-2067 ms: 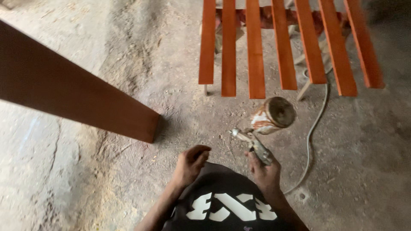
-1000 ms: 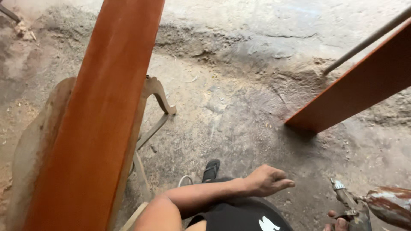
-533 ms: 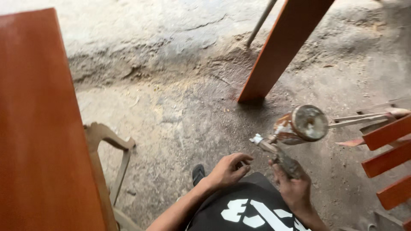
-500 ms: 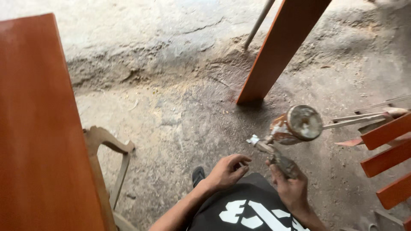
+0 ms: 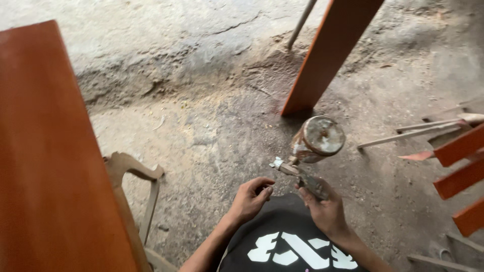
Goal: The person uses a spray gun to apply a reddish-brown finish to wooden planks and a wooden bench. They move around the workshop, refilling the spray gun from a container, and continue spraying different sections of the bench and planks.
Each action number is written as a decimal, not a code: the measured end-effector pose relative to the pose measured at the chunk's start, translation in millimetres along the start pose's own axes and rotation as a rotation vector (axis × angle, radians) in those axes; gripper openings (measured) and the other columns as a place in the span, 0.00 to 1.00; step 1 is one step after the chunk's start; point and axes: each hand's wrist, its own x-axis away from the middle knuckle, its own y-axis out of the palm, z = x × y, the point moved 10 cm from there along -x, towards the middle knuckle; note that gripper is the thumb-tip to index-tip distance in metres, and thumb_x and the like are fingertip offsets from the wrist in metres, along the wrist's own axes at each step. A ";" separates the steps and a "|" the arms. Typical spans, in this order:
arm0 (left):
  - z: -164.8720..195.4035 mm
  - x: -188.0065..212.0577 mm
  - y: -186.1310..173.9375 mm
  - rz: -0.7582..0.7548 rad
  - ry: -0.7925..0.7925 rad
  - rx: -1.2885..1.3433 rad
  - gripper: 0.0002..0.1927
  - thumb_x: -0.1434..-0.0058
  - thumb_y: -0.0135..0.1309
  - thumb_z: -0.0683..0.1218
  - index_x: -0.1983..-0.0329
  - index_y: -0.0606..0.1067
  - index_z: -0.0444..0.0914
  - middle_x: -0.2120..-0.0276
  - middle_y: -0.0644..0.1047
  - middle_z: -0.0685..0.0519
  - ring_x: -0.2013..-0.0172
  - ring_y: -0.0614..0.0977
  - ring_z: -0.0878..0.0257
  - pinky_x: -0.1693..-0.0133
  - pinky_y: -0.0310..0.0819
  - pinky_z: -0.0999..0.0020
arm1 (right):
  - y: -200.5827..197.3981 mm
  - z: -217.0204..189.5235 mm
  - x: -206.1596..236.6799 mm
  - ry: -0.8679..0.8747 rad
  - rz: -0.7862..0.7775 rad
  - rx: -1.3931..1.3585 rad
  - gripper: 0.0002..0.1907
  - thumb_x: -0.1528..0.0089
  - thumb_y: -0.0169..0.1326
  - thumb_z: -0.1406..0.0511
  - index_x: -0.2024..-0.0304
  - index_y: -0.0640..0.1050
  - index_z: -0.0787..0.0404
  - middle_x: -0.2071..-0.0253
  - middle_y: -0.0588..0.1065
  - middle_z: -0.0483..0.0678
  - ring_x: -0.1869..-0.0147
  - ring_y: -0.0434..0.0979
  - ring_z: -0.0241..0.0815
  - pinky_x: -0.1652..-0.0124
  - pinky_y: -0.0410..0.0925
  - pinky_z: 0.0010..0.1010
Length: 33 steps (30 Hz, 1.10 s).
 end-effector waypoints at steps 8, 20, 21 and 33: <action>0.5 9.6 -17.3 0.002 0.112 -0.009 0.15 0.33 0.51 0.42 0.44 0.78 0.35 0.56 0.83 0.47 0.59 0.85 0.64 0.57 0.80 0.68 | 9.4 1.4 -2.1 0.047 0.023 0.069 0.09 0.34 0.56 0.66 0.53 0.80 0.64 0.64 0.82 0.45 0.72 0.74 0.31 0.73 0.69 0.27; -1.6 24.1 -37.5 0.206 0.113 -0.025 0.08 0.33 0.55 0.44 0.62 0.80 0.34 0.74 0.80 0.52 0.74 0.80 0.67 0.71 0.76 0.69 | 29.2 -17.1 -12.3 -0.107 -0.072 0.042 0.10 0.36 0.58 0.64 0.54 0.81 0.63 0.70 0.80 0.44 0.73 0.74 0.30 0.74 0.69 0.25; -7.1 23.7 -36.8 0.208 0.080 -0.006 0.09 0.32 0.54 0.45 0.63 0.80 0.35 0.75 0.79 0.53 0.75 0.79 0.67 0.71 0.75 0.70 | 30.5 -17.9 -12.8 -0.110 -0.090 0.066 0.10 0.36 0.58 0.64 0.55 0.81 0.62 0.73 0.78 0.44 0.73 0.74 0.30 0.74 0.68 0.25; -34.7 7.0 -26.0 0.202 0.025 0.002 0.23 0.28 0.53 0.52 0.76 0.70 0.34 0.84 0.70 0.55 0.81 0.71 0.69 0.78 0.65 0.69 | -8.8 -11.9 -8.5 -0.104 -0.005 0.032 0.10 0.36 0.58 0.64 0.53 0.79 0.60 0.75 0.77 0.41 0.75 0.75 0.30 0.76 0.69 0.24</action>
